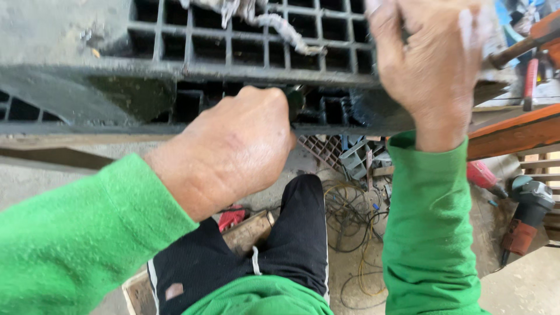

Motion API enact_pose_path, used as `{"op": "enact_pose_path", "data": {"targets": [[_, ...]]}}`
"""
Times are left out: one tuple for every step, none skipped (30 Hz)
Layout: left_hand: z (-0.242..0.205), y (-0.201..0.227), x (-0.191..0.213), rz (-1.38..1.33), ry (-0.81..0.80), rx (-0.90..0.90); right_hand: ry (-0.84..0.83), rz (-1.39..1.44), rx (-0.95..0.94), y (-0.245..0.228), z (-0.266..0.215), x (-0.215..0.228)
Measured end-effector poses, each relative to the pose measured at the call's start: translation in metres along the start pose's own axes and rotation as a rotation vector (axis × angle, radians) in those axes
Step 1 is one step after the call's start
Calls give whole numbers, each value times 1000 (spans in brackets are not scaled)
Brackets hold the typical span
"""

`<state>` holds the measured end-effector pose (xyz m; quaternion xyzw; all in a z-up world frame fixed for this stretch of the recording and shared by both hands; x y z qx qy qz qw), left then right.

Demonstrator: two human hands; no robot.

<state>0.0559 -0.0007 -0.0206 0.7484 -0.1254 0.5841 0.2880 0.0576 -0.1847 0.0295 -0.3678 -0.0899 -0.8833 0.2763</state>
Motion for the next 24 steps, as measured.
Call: {"op": "enact_pose_path", "data": {"targets": [[0, 1, 2, -3, -18, 13, 8, 11, 15, -3, 3, 3], [0, 2, 4, -7, -35, 26, 23, 39, 9, -4, 5, 6], [0, 3, 3, -14, -62, 42, 31, 53, 4, -5, 6, 7], [1, 4, 3, 6, -88, 55, 40, 66, 0, -6, 6, 8], [2, 4, 2, 26, -116, 71, 48, 63, 3, -6, 6, 9], [3, 4, 1, 46, -143, 87, 54, 58, 3, -6, 5, 10], [3, 4, 4, 43, -139, 98, 63, 53, 7, -6, 7, 11], [3, 5, 6, 40, -135, 109, 68, 46, 9, -6, 8, 12], [3, 5, 6, 32, -136, 125, 68, 45, 10, -6, 8, 12], [4, 6, 6, 43, -144, 130, 70, 46, 7, -5, 9, 12], [5, 6, 6, 51, -155, 138, 68, 49, 5, -5, 9, 12], [5, 6, 5, 59, -165, 147, 67, 53, 4, -5, 8, 11], [5, 6, 5, 55, -168, 141, 70, 66, 4, -5, 8, 11], [5, 6, 4, 50, -171, 135, 73, 79, 4, -5, 8, 11], [4, 6, 4, 46, -174, 131, 72, 84, 8, -5, 7, 11], [3, 6, 4, 44, -168, 125, 72, 89, 11, -6, 7, 11], [3, 7, 5, 43, -161, 118, 70, 82, 19, -6, 7, 11], [3, 7, 5, 43, -154, 111, 68, 75, 22, -6, 7, 11], [3, 7, 5, 46, -151, 113, 65, 67, 24, -6, 7, 11], [3, 8, 5, 49, -148, 115, 61, 60, 20, -4, 6, 11], [3, 8, 4, 50, -149, 118, 52, 43, 7, -2, 5, 10], [4, 8, 4, 55, -133, 113, 43, 26, -5, 0, 3, 8], [4, 7, 4, 57, -124, 111, 27, 2, -28, 3, -1, 7], [4, 7, 2, 60, -114, 109, 22, -10, -29, 5, -5, 4]]}}
Point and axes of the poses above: each hand's wrist, its own z-axis towards the middle knuckle, its own x-axis out of the back of the hand, y = z × x, the point moved 7 cm from there along z, towards the middle knuckle, and after that the axes turned 12 degrees about z, right-handed, at the moved point
